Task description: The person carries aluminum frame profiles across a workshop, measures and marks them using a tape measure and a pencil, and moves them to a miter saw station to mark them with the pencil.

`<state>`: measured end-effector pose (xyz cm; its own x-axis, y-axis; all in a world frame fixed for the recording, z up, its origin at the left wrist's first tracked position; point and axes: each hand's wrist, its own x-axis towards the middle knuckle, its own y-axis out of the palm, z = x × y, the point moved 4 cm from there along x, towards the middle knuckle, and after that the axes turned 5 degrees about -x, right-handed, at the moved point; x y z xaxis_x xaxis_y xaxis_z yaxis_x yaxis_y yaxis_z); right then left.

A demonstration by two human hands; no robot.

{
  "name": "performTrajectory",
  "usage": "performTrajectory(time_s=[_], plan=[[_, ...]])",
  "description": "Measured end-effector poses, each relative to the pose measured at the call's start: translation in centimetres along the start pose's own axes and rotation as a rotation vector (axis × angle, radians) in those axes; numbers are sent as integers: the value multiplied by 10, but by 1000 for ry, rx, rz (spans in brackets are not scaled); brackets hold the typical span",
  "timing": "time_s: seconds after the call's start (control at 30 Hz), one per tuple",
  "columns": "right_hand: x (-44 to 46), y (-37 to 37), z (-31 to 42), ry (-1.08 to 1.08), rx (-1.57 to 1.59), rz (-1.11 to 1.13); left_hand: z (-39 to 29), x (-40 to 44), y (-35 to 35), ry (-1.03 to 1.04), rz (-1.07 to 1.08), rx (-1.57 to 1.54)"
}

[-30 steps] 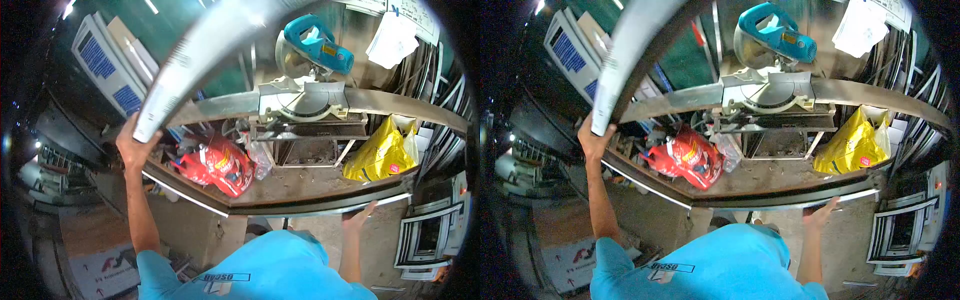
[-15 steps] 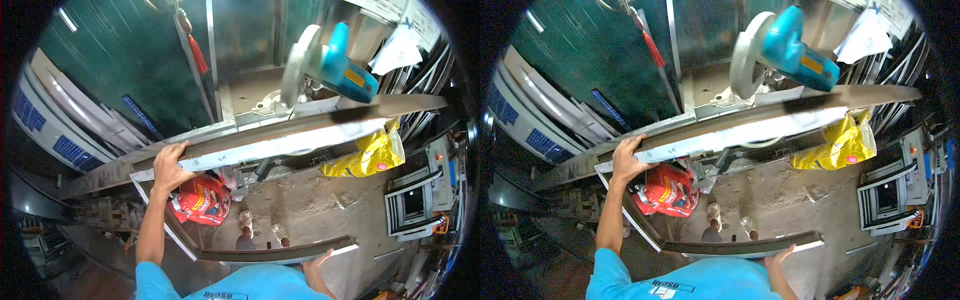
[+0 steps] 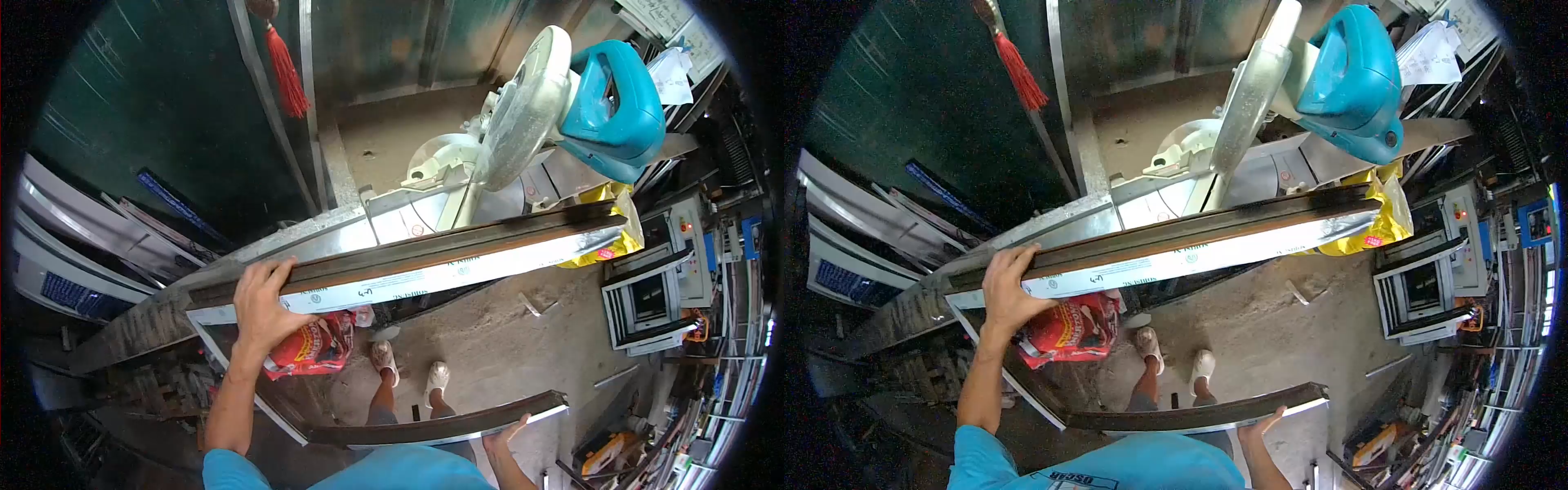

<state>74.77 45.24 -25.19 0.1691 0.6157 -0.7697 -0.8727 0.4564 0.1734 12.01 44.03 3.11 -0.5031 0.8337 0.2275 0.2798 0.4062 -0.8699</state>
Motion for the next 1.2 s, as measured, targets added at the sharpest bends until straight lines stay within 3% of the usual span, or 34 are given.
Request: performTrajectory(time_s=[0.1, 0.23, 0.43, 0.57, 0.9, 1.0, 1.1, 1.2], plan=[[-3, 4, -6, 2, -55, -64, 8, 2, 3, -21, -7, -5], [-6, 11, -15, 70, -82, 55, 20, 3, 0, -39, -2, 27], [-8, 26, -35, 139, -153, 37, 49, -6, 4, -77, 13, 51], [-7, 27, -47, 285, -194, 98, 71, -17, 19, -100, 20, 20], [-14, 31, -54, 273, -237, 113, 70, -21, 24, -216, 33, 97], [-11, 31, -57, 264, -227, 100, 63, -20, 23, -104, -52, 270], [-5, 29, -62, 261, -236, 156, 50, -6, 23, -48, -42, 220], [6, 31, -70, 264, -201, 162, 61, 6, 40, -23, 214, 11]])
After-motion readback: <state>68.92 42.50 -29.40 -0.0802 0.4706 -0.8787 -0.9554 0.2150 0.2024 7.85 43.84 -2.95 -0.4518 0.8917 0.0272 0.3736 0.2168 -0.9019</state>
